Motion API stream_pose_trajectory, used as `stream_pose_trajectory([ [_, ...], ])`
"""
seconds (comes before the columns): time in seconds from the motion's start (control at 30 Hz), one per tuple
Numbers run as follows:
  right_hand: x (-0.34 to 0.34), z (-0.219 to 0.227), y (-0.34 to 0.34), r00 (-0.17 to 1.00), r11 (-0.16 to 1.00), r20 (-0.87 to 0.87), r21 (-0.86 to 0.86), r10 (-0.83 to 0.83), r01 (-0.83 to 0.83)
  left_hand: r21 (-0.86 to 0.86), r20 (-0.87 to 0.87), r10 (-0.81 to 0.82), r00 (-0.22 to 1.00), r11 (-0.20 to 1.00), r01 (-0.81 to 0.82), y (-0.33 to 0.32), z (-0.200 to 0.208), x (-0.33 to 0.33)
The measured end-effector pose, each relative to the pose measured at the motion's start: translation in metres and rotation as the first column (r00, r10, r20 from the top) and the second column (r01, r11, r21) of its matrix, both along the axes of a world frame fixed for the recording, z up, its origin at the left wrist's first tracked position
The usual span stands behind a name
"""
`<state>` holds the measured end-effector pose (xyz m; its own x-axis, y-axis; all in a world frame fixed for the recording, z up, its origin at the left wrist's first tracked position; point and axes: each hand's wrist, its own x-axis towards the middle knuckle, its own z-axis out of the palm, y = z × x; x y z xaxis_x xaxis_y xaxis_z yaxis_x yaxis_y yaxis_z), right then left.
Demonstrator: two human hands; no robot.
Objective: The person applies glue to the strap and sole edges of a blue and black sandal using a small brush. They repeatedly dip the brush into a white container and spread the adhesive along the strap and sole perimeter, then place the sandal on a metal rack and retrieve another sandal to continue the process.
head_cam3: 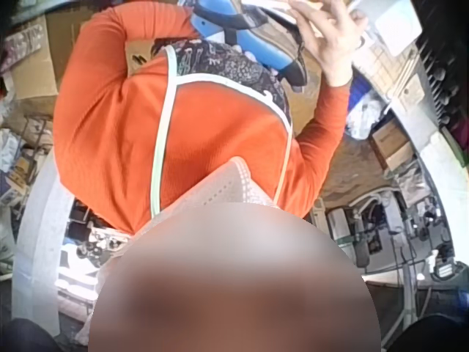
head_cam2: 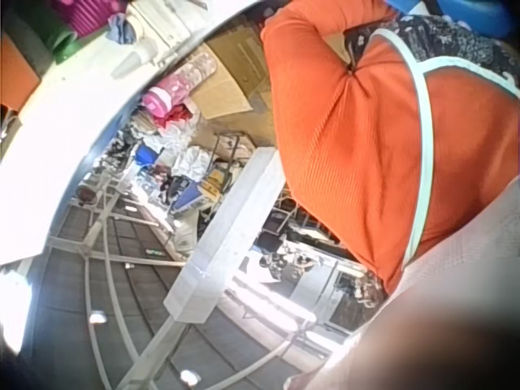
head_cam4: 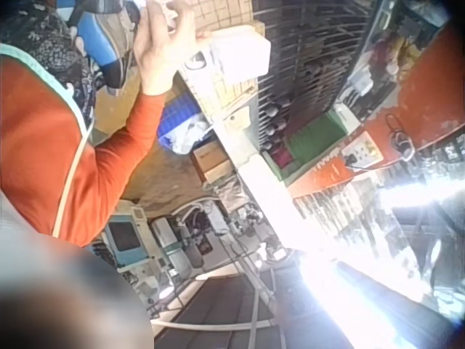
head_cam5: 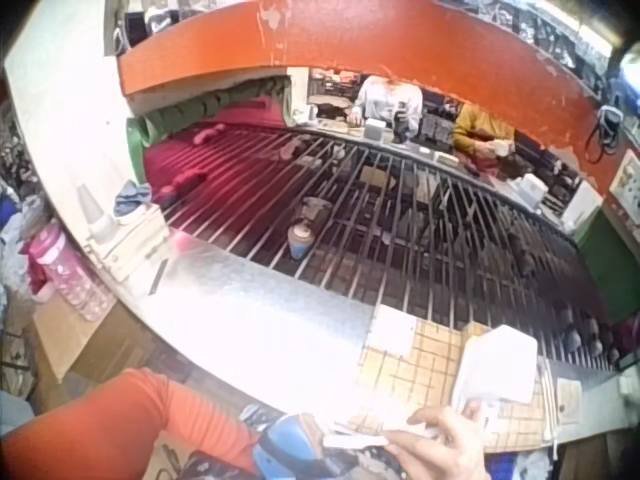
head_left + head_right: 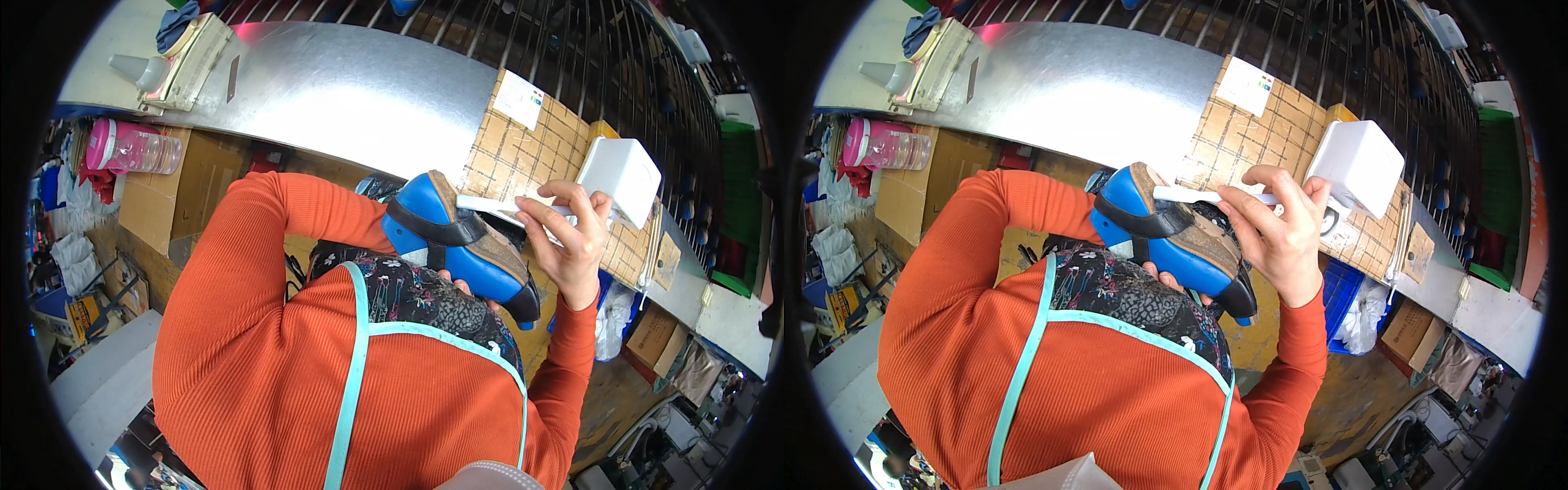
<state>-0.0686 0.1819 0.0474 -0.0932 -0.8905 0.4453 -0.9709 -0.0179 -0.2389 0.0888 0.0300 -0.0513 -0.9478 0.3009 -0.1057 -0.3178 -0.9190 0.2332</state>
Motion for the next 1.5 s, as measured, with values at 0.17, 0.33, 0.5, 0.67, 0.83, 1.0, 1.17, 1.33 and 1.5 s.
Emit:
stream_pose_trajectory([
  [0.17,-0.003,-0.008,0.001,0.993,1.0,0.12,-0.002,-0.022,0.023,-0.005,0.001,0.0,1.0,1.0,0.0,0.0,0.0,0.002],
  [0.33,-0.011,-0.006,0.006,0.97,0.999,0.241,0.028,0.011,-0.018,-0.011,0.005,0.006,1.0,1.0,-0.006,0.0,0.0,0.001],
  [0.5,-0.009,-0.006,0.007,0.976,0.999,0.216,0.045,0.001,-0.011,-0.01,0.01,0.0,1.0,1.0,0.0,0.001,-0.001,-0.001],
  [0.67,-0.008,-0.006,0.006,0.989,0.999,0.146,0.023,0.025,-0.029,-0.014,0.012,0.001,1.0,1.0,-0.001,0.001,-0.001,-0.001],
  [0.83,-0.006,-0.008,0.005,0.997,1.0,0.075,-0.013,0.026,-0.025,-0.015,0.012,0.003,1.0,1.0,-0.003,-0.001,0.0,-0.001],
  [1.0,-0.002,-0.014,0.003,0.994,0.999,0.105,-0.038,-0.009,0.013,-0.013,0.015,0.001,1.0,1.0,-0.001,0.0,0.001,0.0],
  [1.17,-0.001,-0.018,-0.001,0.989,0.999,0.146,-0.036,-0.032,0.037,-0.015,0.011,-0.003,1.0,1.0,0.003,-0.001,0.001,-0.001],
  [1.33,0.0,-0.021,-0.008,0.985,0.997,0.168,-0.059,-0.03,0.041,-0.015,0.01,-0.018,1.0,1.0,0.018,-0.002,0.0,-0.002],
  [1.5,-0.004,-0.028,-0.01,0.951,0.998,0.309,-0.048,-0.015,0.031,-0.009,0.009,-0.037,0.999,0.999,0.037,-0.002,0.0,-0.006],
])
